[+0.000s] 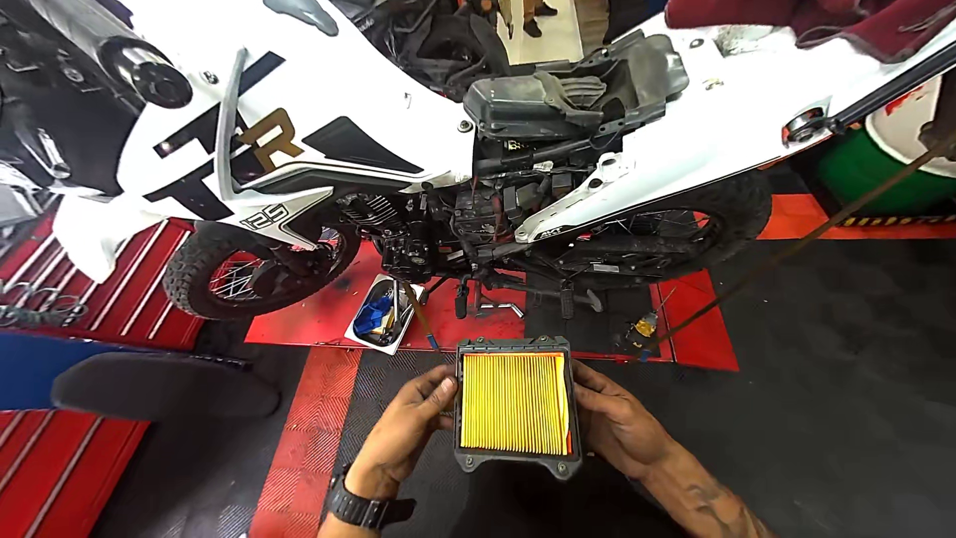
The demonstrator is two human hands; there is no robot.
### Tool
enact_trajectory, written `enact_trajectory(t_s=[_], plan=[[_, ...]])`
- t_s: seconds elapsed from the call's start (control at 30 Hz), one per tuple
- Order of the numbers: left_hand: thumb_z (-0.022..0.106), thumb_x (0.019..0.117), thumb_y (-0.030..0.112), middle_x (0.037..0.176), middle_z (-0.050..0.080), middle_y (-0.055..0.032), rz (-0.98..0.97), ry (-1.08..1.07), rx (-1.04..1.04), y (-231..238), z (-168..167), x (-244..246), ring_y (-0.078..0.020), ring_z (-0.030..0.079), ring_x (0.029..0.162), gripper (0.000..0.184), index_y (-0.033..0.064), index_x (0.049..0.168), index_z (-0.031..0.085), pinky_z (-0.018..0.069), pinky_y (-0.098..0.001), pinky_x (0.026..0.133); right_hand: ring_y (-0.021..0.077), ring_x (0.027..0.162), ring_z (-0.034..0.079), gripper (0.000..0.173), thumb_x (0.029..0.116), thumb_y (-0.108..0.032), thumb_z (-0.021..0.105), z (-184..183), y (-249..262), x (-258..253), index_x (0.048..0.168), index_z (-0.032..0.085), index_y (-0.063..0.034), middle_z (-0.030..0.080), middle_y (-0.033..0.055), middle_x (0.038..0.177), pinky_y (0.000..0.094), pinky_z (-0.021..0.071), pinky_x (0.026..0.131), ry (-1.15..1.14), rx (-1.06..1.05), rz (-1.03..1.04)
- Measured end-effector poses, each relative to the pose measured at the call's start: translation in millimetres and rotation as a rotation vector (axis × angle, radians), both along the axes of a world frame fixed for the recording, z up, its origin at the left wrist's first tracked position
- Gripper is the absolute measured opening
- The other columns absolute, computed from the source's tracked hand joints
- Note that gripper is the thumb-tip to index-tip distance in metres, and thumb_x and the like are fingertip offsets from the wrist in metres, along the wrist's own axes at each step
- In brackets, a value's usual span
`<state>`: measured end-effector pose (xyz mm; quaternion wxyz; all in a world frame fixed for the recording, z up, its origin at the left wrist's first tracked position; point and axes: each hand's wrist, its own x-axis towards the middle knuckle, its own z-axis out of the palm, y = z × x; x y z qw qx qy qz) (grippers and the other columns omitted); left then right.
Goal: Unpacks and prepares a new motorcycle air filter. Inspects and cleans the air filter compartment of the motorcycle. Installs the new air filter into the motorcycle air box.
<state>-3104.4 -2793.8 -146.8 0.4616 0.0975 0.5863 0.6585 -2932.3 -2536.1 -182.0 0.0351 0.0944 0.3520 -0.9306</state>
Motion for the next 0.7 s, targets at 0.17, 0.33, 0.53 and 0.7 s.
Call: enact_trajectory(t_s=[0.17,0.33,0.53,0.7], plan=[[0.061,0.1030,0.034,0.115,0.070,-0.0197,0.102,-0.060,0.156,3.8,-19.0,14.1,-0.0239,0.072,0.100,0.044,0.0015,0.133,0.062,0.0615,-0.0388,0.087,0.0280,0.118,0.065,0.052,0.1092,-0.041,0.043,1.2,-0.1,-4.1,0.141,0.054,-0.0019,0.065,0.0205,0.128,0.0466,0.0529,0.104,-0.059,0.035,-0.050],[0.061,0.1034,0.031,0.118,0.070,-0.0214,0.176,-0.049,0.226,12.8,-22.2,22.3,-0.0259,0.072,0.103,0.048,-0.0034,0.137,0.057,0.0610,-0.0415,0.091,0.0299,0.117,0.066,0.044,0.1092,-0.028,0.047,5.3,2.9,-8.4,0.146,0.048,-0.0047,0.064,0.0211,0.130,0.0487,0.0542,0.103,-0.016,0.051,-0.069],[0.056,0.1051,0.028,0.117,0.071,-0.0215,0.289,0.136,0.121,24.8,-16.9,17.9,-0.0270,0.072,0.102,0.047,-0.0059,0.137,0.058,0.0608,-0.0408,0.091,0.0303,0.121,0.063,0.047,0.1083,-0.028,0.050,8.6,3.2,-18.8,0.148,0.046,-0.0036,0.062,0.0214,0.133,0.0501,0.0519,0.106,0.069,0.095,-0.088],[0.049,0.1075,0.020,0.118,0.071,-0.0202,0.284,0.215,0.101,26.5,-6.6,10.2,-0.0269,0.072,0.104,0.040,-0.0058,0.137,0.059,0.0604,-0.0401,0.093,0.0283,0.120,0.065,0.045,0.1089,-0.028,0.049,10.7,-5.8,-21.2,0.146,0.048,-0.0027,0.064,0.0199,0.131,0.0483,0.0534,0.105,0.070,0.096,-0.137]])
